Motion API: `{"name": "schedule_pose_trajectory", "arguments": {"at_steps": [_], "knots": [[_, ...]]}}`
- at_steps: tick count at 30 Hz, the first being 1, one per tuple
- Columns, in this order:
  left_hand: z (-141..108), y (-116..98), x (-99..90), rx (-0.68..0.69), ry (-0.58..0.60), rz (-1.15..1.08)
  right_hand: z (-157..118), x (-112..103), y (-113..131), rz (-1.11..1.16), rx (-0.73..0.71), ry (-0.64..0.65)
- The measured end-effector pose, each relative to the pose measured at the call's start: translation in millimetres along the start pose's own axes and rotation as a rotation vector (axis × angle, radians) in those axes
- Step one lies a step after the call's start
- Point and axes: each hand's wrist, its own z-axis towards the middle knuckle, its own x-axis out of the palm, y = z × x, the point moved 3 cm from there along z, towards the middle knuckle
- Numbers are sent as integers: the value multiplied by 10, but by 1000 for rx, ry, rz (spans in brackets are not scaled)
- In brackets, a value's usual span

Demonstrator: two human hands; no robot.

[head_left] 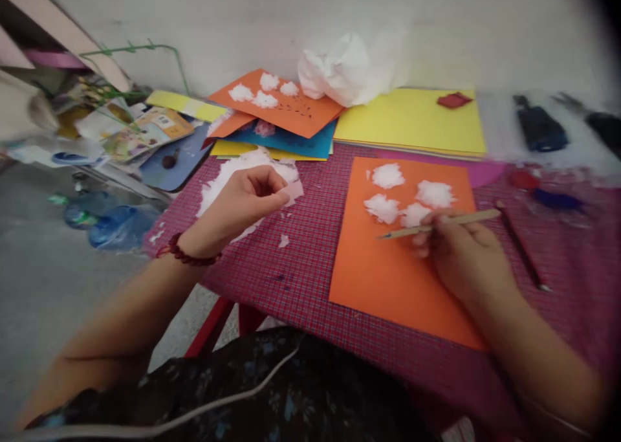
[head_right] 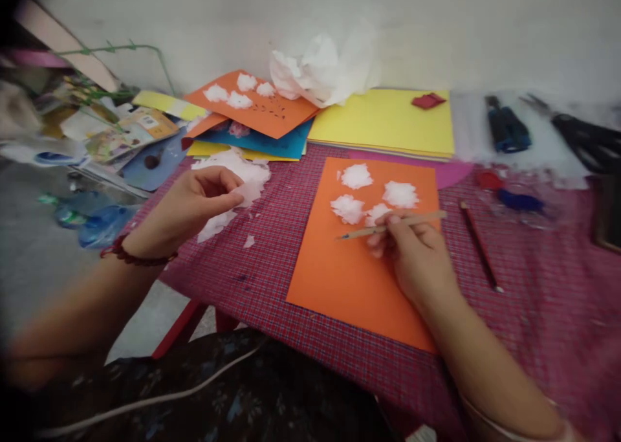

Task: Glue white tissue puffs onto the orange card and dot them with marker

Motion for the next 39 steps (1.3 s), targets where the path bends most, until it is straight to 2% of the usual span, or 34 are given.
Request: {"name": "schedule_pose_trajectory", "arguments": {"at_steps": [3,6,9,12,16,19,22,27,31,34,39], "knots": [[229,-153,265,62,45,-72,24,-2,34,-5,-77,-7],[439,-241,608,48,155,-175,61,-38,30,-13,-118,-40],[572,-196,904,-13,257,-217,71,-51,16,-25,-126,-22],[607,-75,1044,-63,313,-188,59,-41,16,-60,-128,14],[567,29,1017,-95,383,-136,41,-15,34,-134,-122,46],[554,76,972,-115,485,-67,33,-6,40,-158,-127,35],[574,116,968,-49,551,51,32,-7,44,-168,-154,-2],[601,135,983,131,469,214,35,14,57,-244,-218,-10],[605,136,987,197,379,318,38,10,49,-244,-240,-26],[612,138,982,180,364,359,44,-1,33,-224,-224,-23],[599,96,981,115,420,288,48,-3,37,-213,-220,-24]]}}
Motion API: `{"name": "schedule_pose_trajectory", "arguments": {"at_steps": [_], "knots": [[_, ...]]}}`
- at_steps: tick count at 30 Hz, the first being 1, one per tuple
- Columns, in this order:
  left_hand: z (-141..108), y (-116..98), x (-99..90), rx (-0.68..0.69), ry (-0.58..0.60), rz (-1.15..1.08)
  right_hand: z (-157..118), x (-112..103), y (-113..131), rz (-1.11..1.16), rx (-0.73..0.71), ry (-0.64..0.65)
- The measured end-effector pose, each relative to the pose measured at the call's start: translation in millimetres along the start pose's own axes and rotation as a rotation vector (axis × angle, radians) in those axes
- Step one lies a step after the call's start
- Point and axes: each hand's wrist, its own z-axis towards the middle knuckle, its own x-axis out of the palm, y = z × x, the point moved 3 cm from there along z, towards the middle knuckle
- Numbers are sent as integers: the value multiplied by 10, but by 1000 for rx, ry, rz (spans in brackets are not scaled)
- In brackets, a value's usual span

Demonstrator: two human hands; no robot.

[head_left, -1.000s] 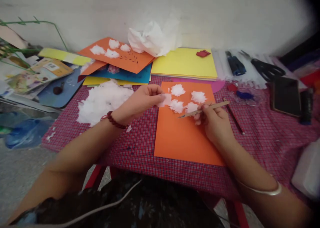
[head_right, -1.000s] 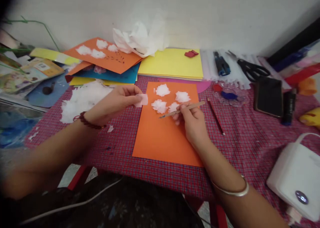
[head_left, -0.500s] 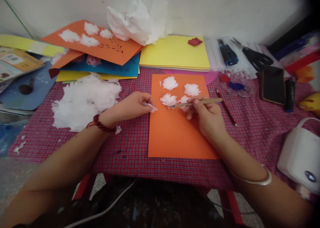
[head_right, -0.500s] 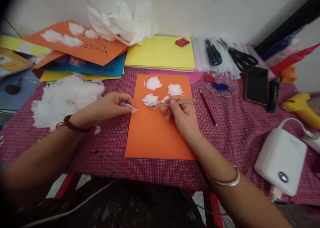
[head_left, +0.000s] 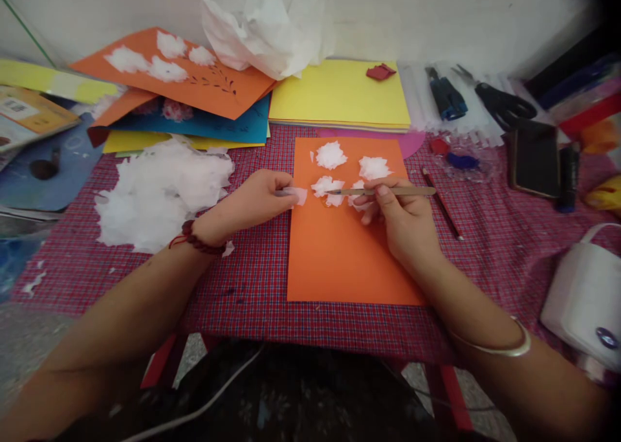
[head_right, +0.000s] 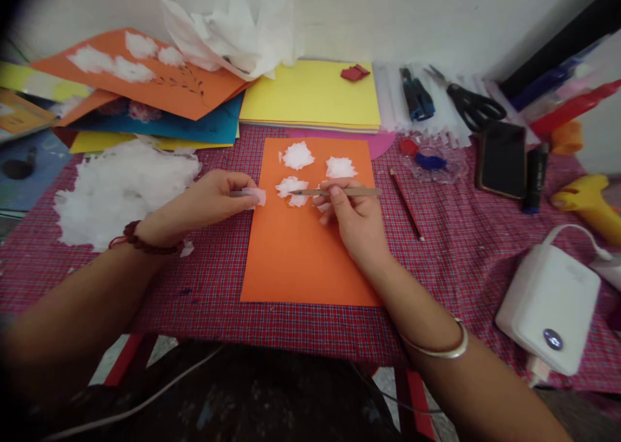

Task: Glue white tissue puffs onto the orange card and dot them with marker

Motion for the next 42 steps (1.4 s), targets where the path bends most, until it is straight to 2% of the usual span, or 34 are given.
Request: {"name": "schedule_pose_trajectory", "arguments": {"at_steps": [3,7,15,18,22,24,36,42], "knots": [[8,-85,39,73,27,-46,0,4,13,-10,-2,-1],[60,-136,134,173,-8,22,0,1,11,-8,0,3],[170,-8,255,143,-68,64,16,7,27,-1,12,-3],[176,-8,242,166,-19,-42,22,13,28,-6,25,-5],[158,7,171,114,105,-303,26,18,16,8,14,8],[167,18,145,102,122,-350,25,18,9,22,0,13],[336,74,355,150,-184,-238,68,-26,-99,10,-108,33],[340,69,376,178,-229,-193,-23,-36,48,62,-201,-67]]}}
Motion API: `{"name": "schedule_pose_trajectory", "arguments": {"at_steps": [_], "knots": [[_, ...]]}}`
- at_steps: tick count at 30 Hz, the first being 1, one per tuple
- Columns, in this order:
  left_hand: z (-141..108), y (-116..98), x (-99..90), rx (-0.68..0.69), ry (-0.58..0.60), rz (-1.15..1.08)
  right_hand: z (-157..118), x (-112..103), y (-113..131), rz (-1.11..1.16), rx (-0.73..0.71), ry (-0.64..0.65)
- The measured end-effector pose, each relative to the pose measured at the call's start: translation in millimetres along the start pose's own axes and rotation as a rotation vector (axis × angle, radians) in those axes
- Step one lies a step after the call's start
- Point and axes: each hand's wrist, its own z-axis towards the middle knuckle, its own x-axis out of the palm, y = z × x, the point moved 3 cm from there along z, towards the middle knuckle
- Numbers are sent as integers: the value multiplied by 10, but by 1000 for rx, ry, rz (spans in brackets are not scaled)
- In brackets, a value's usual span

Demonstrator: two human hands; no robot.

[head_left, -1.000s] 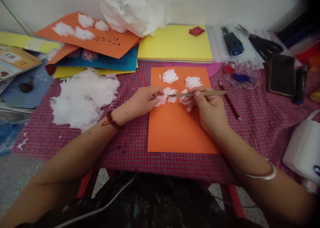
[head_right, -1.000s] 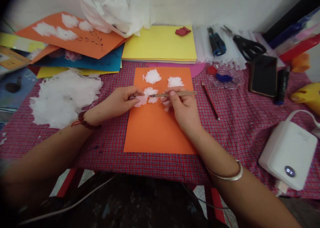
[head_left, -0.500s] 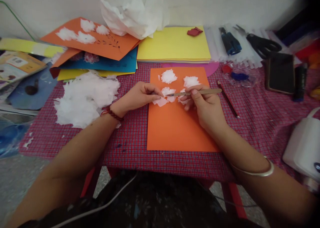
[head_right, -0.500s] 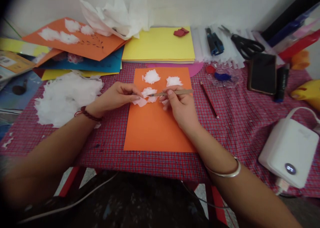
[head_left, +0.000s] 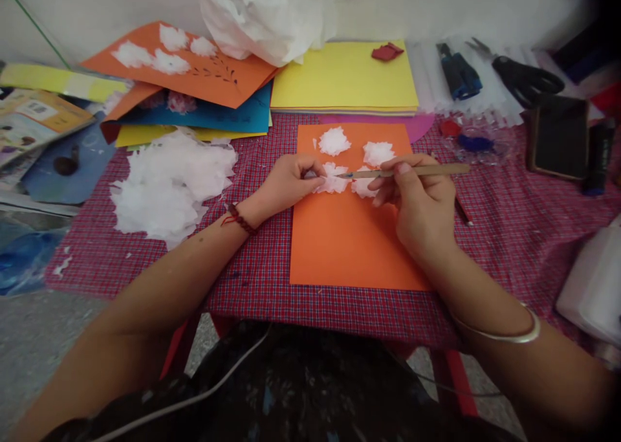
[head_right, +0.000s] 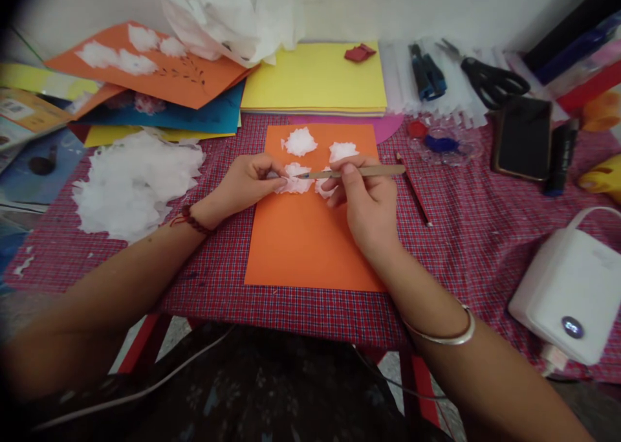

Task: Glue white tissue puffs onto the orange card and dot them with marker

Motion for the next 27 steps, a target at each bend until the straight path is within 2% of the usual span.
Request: {"name": "schedule_pose_trajectory", "arguments": {"at_steps": [3,8,12,19,23,25,27], "knots": [[0,1,15,-6,0,6,-40,44,63,-18,-37,39],[6,-2,37,-30,2,-44,-67,111,78,-216,-95,141],[11,7,30,-17,-15,-28,-80,111,78,-411,-197,184],[7,107,16,-2,32,-60,-155,106,103,-656,-350,292],[7,130,11,23,42,-54,-185,140,136,-787,-488,358],[0,127,1,19,62,-80,-187,147,146,-821,-521,373],[-13,121,-14,7,87,-129,-177,133,150,-779,-496,359]]}}
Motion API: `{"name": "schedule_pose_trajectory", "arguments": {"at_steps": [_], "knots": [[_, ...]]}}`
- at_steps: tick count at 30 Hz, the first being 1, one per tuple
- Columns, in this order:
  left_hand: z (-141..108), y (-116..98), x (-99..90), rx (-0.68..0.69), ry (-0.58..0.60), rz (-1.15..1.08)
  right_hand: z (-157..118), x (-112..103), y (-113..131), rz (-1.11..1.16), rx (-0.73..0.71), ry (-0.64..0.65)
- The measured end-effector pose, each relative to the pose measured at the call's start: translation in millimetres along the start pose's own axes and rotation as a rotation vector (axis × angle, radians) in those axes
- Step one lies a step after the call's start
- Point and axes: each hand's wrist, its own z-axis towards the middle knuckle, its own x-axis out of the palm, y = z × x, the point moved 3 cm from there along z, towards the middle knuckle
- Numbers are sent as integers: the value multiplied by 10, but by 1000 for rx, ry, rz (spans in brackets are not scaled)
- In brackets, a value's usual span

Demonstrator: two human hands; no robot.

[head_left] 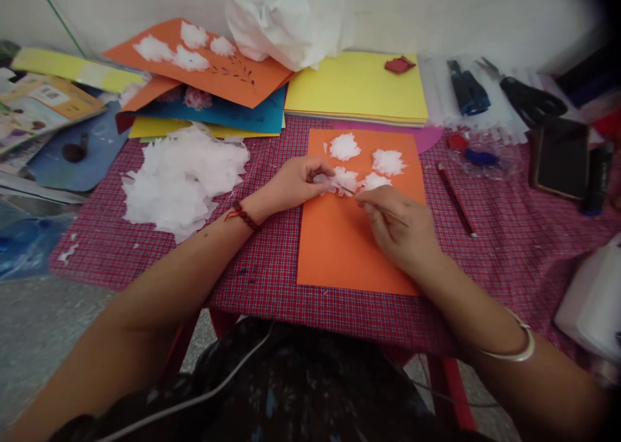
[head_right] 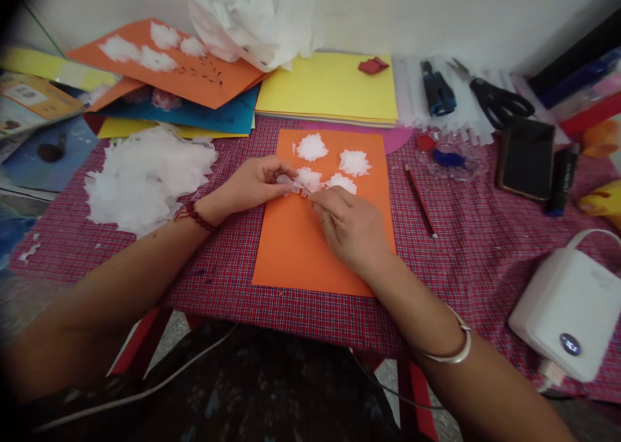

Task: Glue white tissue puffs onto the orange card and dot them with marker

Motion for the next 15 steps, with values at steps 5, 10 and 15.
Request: {"name": "schedule_pose_trajectory", "arguments": {"at_steps": [5,10,15], "knots": [[-39,-13,-48,-26,23,-86,11,-57,-93,249,213,-122],[-69,-50,-106,-98,40,-120,38,-97,-133,456,374,-237],[-106,-89,-171,-126,-4,-140,31,-105,-186,587,480,-323]]}}
